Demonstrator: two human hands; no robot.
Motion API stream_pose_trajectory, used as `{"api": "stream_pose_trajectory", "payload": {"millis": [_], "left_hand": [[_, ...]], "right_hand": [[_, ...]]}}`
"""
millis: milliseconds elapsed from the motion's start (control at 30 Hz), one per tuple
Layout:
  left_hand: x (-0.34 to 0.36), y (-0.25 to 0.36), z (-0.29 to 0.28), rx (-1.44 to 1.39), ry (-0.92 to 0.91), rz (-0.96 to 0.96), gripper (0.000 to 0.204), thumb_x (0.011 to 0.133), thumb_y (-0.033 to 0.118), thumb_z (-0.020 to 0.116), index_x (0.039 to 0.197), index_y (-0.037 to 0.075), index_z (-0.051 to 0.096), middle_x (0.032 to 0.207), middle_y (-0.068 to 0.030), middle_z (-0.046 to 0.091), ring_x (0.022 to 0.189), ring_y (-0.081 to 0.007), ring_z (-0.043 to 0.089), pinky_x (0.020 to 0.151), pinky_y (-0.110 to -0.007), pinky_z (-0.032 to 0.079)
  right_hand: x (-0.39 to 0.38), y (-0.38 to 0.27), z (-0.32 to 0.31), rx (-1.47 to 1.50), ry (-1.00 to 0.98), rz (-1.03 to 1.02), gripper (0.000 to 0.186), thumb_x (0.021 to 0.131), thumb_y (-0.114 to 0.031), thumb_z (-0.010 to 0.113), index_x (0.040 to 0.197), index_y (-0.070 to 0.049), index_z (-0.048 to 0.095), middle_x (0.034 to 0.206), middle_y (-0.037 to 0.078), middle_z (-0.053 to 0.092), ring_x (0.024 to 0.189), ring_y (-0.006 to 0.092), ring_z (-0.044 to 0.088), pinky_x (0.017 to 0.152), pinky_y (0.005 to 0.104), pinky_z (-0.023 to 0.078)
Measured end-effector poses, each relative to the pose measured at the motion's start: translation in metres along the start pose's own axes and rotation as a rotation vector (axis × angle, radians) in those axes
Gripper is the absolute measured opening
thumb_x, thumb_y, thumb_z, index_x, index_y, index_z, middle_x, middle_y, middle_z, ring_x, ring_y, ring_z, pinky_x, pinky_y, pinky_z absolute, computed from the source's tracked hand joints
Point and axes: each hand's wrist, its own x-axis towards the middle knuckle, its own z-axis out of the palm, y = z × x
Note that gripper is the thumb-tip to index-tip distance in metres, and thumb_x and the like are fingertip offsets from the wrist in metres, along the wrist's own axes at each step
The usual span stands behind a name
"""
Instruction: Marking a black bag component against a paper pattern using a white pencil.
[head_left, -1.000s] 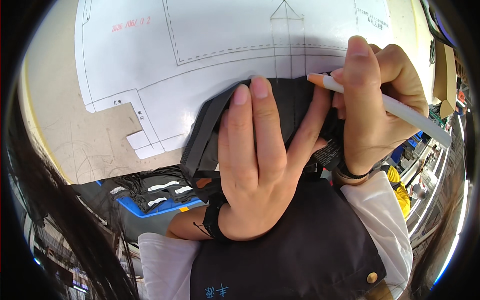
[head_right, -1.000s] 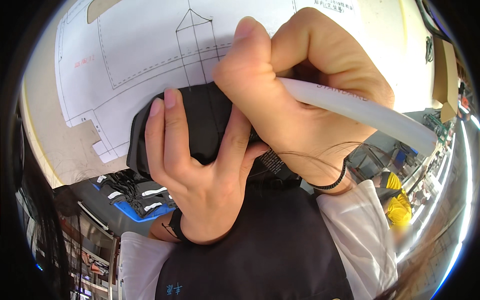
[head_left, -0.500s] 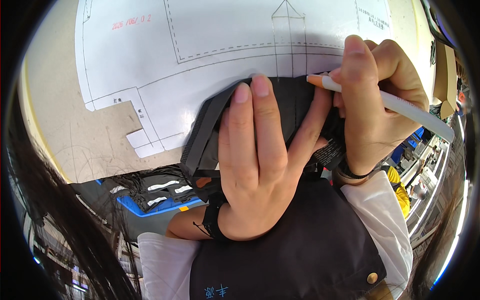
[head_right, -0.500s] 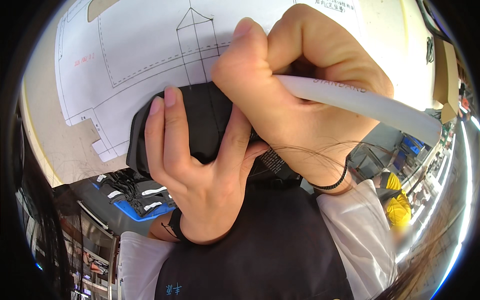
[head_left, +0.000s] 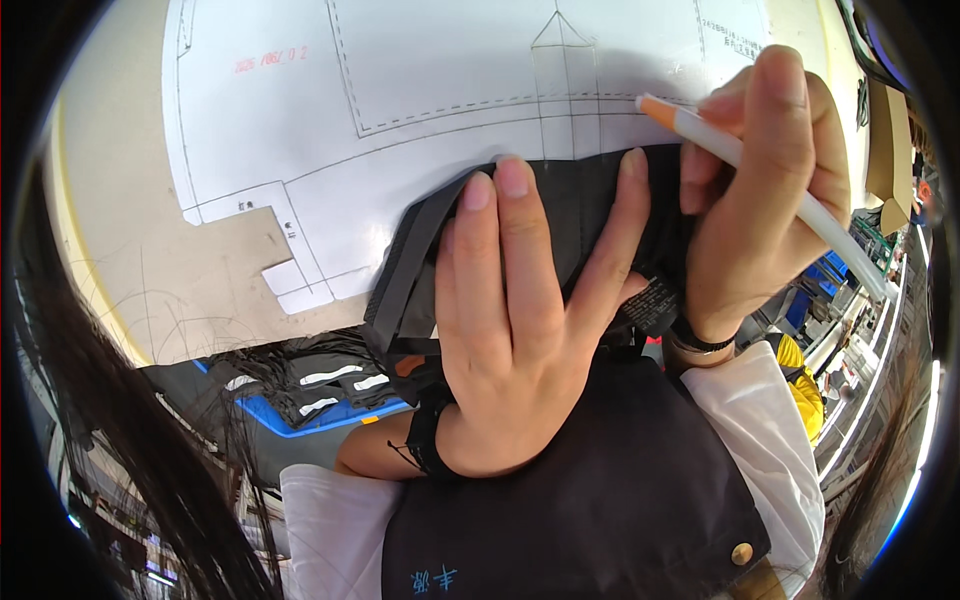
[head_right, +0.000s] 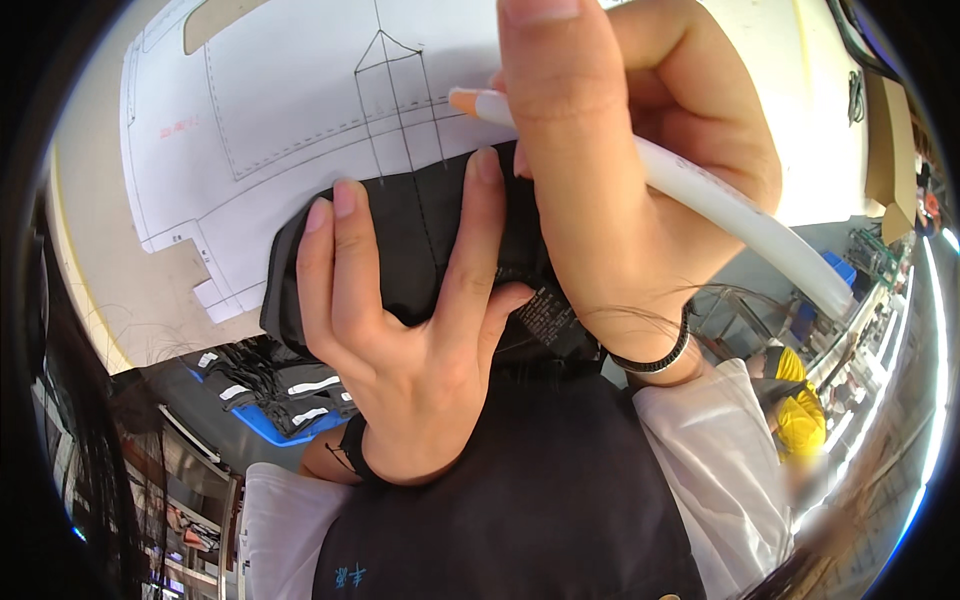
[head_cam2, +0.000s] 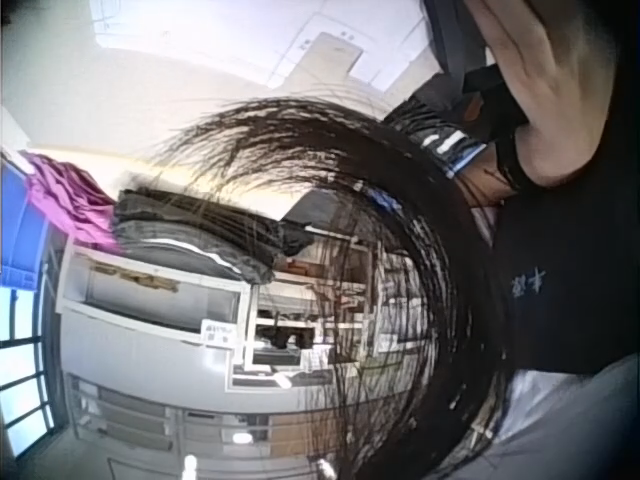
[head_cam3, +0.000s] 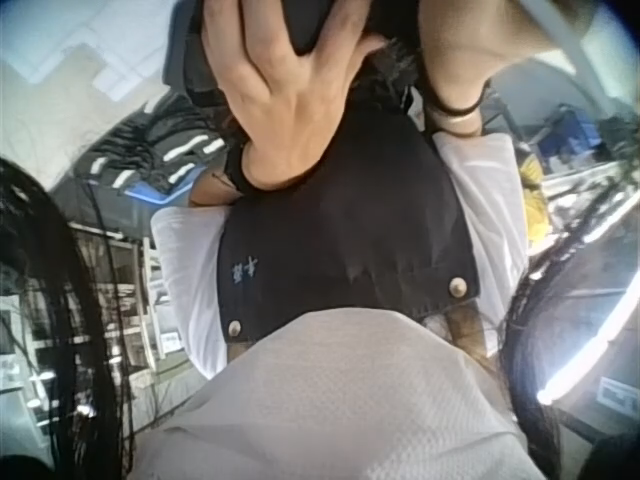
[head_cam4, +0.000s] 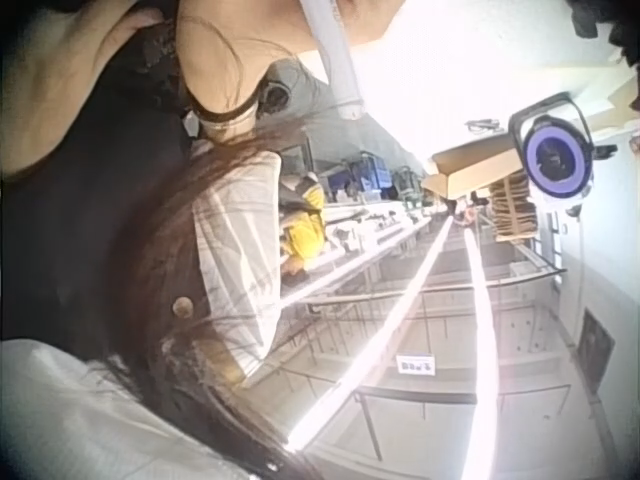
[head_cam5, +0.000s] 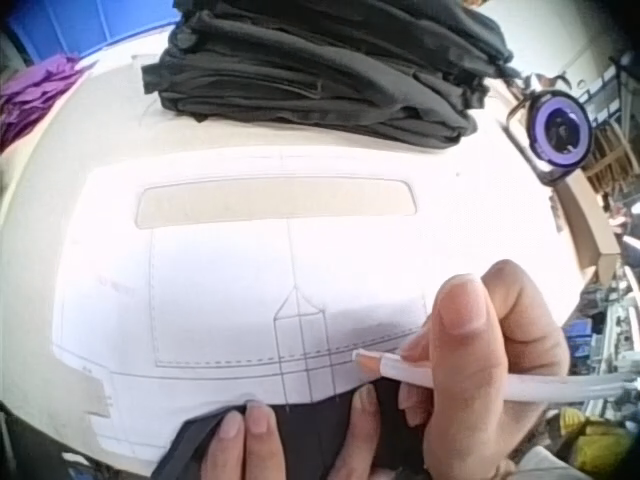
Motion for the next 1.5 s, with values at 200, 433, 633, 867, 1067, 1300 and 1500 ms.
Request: {"api": "stream_pose_trajectory", "payload": {"millis": [200, 433, 633, 867, 1067, 1300, 1500], "left_hand": [[0.011, -0.005, -0.025, -0.188, -0.118, 0.039, 0.037, 0.1, 0.038, 0.042, 0.121, 0.016, 0.064, 0.121, -0.0226, 0.055, 0.111, -0.0319, 0.054, 0.084, -0.035, 0.052], [0.036, -0.008, -0.053, -0.235, -0.26, -0.177, 0.06, 0.076, 0.009, 0.075, 0.129, 0.0, 0.048, 0.126, -0.0171, 0.043, 0.11, -0.0348, 0.041, 0.092, -0.043, 0.034], [0.044, -0.02, -0.053, -0.425, -0.296, -0.167, 0.031, 0.07, 0.006, 0.077, 0.084, 0.002, 0.05, 0.088, -0.0119, 0.045, 0.085, -0.0313, 0.046, 0.074, -0.042, 0.039], [0.046, -0.026, -0.075, -0.905, -0.421, -0.34, 0.024, 0.079, -0.006, 0.066, 0.075, 0.002, 0.043, 0.082, -0.01, 0.059, 0.065, -0.0177, 0.052, 0.053, -0.03, 0.04], [0.08, -0.039, -0.116, -1.482, -0.031, -0.432, 0.02, 0.088, -0.004, 0.058, 0.079, 0.007, 0.045, 0.092, -0.0049, 0.064, 0.071, -0.0038, 0.048, 0.063, -0.019, 0.039], [0.11, -0.076, -0.121, -2.235, -0.132, -0.411, 0.027, 0.093, 0.016, 0.058, 0.114, -0.002, 0.056, 0.11, -0.0121, 0.063, 0.101, -0.0207, 0.061, 0.091, -0.035, 0.049], [0.126, -0.043, -0.137, -2.32, -0.032, -0.31, 0.031, 0.093, 0.017, 0.052, 0.118, -0.002, 0.05, 0.118, -0.0132, 0.055, 0.117, -0.0229, 0.049, 0.102, -0.038, 0.041]], "right_hand": [[0.0, 0.005, 0.0, -0.08, -0.11, -0.117, 0.03, 0.099, -0.026, 0.052, 0.084, -0.001, 0.06, 0.063, 0.002, 0.057, 0.046, 0.0027, 0.04, 0.042, 0.0173, 0.028], [0.011, 0.011, -0.011, 0.293, -0.185, 0.016, 0.022, 0.093, -0.021, 0.063, 0.092, 0.0, 0.058, 0.075, 0.0, 0.062, 0.051, 0.0004, 0.047, 0.043, 0.0167, 0.033], [0.014, 0.017, -0.019, 0.456, -0.167, 0.037, 0.02, 0.093, -0.02, 0.064, 0.093, 0.0, 0.057, 0.078, 0.001, 0.06, 0.05, 0.003, 0.046, 0.044, 0.0182, 0.034], [0.014, 0.017, -0.047, 0.431, -0.09, -0.075, 0.021, 0.091, -0.011, 0.065, 0.107, -0.002, 0.054, 0.082, 0.001, 0.059, 0.056, 0.0034, 0.05, 0.049, 0.0163, 0.035], [0.01, 0.007, -0.087, 0.402, -0.284, -0.052, 0.038, 0.104, -0.029, 0.038, 0.12, 0.002, 0.054, 0.077, 0.012, 0.067, 0.058, 0.0107, 0.06, 0.052, 0.0201, 0.045], [0.0, 0.011, -0.09, 0.567, -0.427, -0.21, 0.066, 0.094, -0.046, 0.054, 0.135, 0.004, 0.036, 0.127, 0.024, 0.052, 0.113, 0.0294, 0.058, 0.076, 0.0335, 0.057], [0.011, 0.005, -0.067, 0.595, -0.596, -0.186, 0.1, 0.067, -0.02, 0.087, 0.144, -0.005, 0.026, 0.139, 0.019, 0.044, 0.131, 0.0298, 0.043, 0.101, 0.0437, 0.041]]}}
